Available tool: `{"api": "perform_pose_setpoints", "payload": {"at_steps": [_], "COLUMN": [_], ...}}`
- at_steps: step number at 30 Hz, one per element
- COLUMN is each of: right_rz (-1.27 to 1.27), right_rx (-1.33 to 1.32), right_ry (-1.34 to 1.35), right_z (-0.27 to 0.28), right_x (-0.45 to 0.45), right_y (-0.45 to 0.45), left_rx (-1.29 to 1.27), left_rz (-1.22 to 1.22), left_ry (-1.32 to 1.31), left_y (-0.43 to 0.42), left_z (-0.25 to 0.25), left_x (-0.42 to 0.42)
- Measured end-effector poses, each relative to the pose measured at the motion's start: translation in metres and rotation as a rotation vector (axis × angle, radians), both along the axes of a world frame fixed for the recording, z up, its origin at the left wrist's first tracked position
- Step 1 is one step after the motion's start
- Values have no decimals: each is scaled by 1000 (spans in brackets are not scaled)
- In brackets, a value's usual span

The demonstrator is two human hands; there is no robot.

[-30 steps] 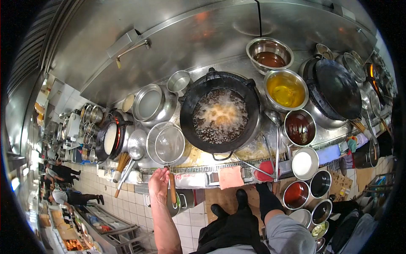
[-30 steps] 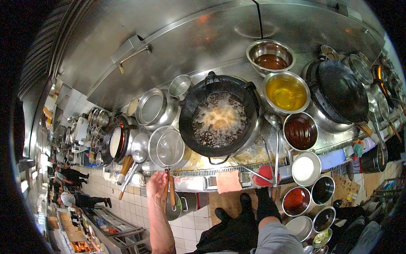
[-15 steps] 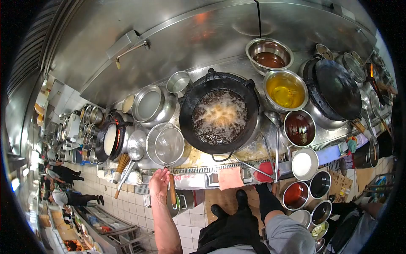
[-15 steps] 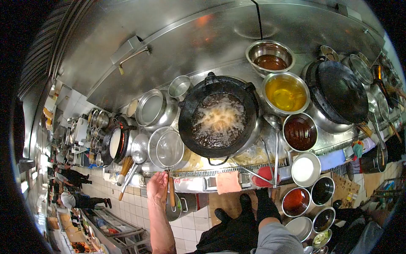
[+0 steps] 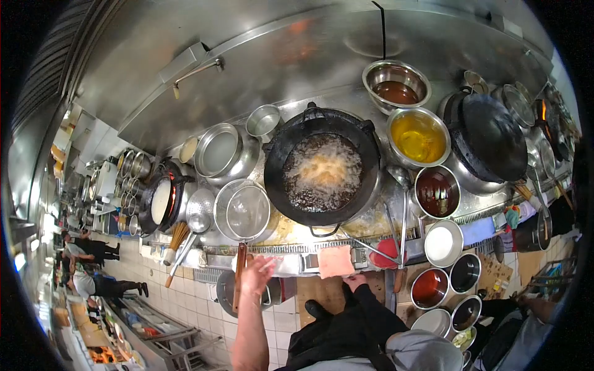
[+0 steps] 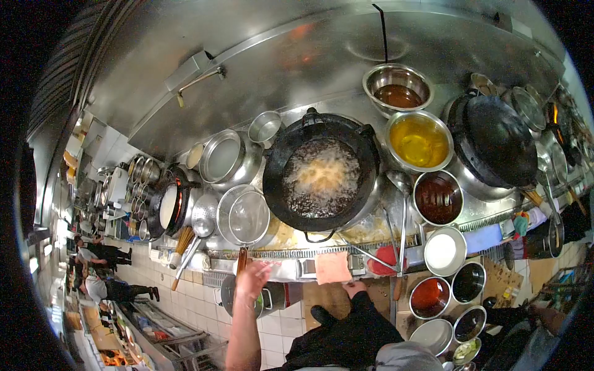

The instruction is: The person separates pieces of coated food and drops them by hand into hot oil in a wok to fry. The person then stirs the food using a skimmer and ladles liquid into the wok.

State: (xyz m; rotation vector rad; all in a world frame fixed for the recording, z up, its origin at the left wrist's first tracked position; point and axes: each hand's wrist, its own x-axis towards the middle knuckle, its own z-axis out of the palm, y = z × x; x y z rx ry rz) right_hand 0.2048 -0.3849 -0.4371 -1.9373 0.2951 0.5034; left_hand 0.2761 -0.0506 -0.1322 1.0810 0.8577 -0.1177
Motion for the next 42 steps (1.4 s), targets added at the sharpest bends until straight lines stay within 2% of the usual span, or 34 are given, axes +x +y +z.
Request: {"api": "perform_pose_setpoints", "payload": {"at_steps": [2, 4, 5, 6, 8, 11, 12, 14, 17, 18, 22, 23, 24, 26, 27, 30, 31, 34, 37, 40, 42], "right_rz": [35, 248, 355, 415, 526, 572, 452, 268, 179, 27, -598, -500, -398, -441, -164, -115, -30, -380, -227, -346, -596], "right_rx": [-41, -173, -241, -282, -363, -143, -44, 82, 62, 159, 530, 560, 589, 806, 409, 102, 5, 255, 39, 57, 470], "right_ry": [71, 140, 174, 108, -26, -1, 7, 58, 100, 191, 562, 593, 619, 614, 269, 400, 460, 353, 208, 55, 186], "right_z": [15, -1, -12, -10, -7, 45, 66, 42, 9, -1, -42, -48, -61, -20, 16, 31, 94, 81, 49, 39, 42], "right_x": [-7, -20, -31, -42, -57, -50, -51, -60, -52, -48, -44, -48, -52, -59, -60, -56, -46, -64, -65, -67, -62], "right_y": [14, 19, 19, 19, 22, 38, 46, 59, 59, 59, 54, 52, 50, 53, 44, 28, 22, 30, 25, 35, 41], "left_rx": [-44, -142, -99, -53, 64, 204, 119, -43, -114, -177, 295, 819, 825, 832, 862, 837, 861, 926, 970, 978, 931], "left_rz": [-20, -248, -333, -417, -551, -742, -670, -525, -501, -480, -607, -538, -570, -633, -744, -835, -821, -788, -773, -767, -770], "left_ry": [66, 90, 125, 160, 245, 400, 422, 462, 361, 333, 189, 57, 45, 28, 1, -78, -84, -98, -104, -56, 27], "left_y": [-31, -45, -58, -75, -90, -114, -129, -156, -177, -178, -179, -186, -182, -169, -164, -159, -162, -176, -180, -177, -171], "left_z": [-18, -62, -78, -85, -134, -198, -200, -190, -163, -161, -148, -145, -143, -147, -146, -147, -147, -135, -129, -126, -124], "left_x": [-19, -45, -60, -73, -105, -141, -143, -135, -127, -126, -139, -146, -145, -142, -140, -144, -146, -153, -151, -149, -147]}}
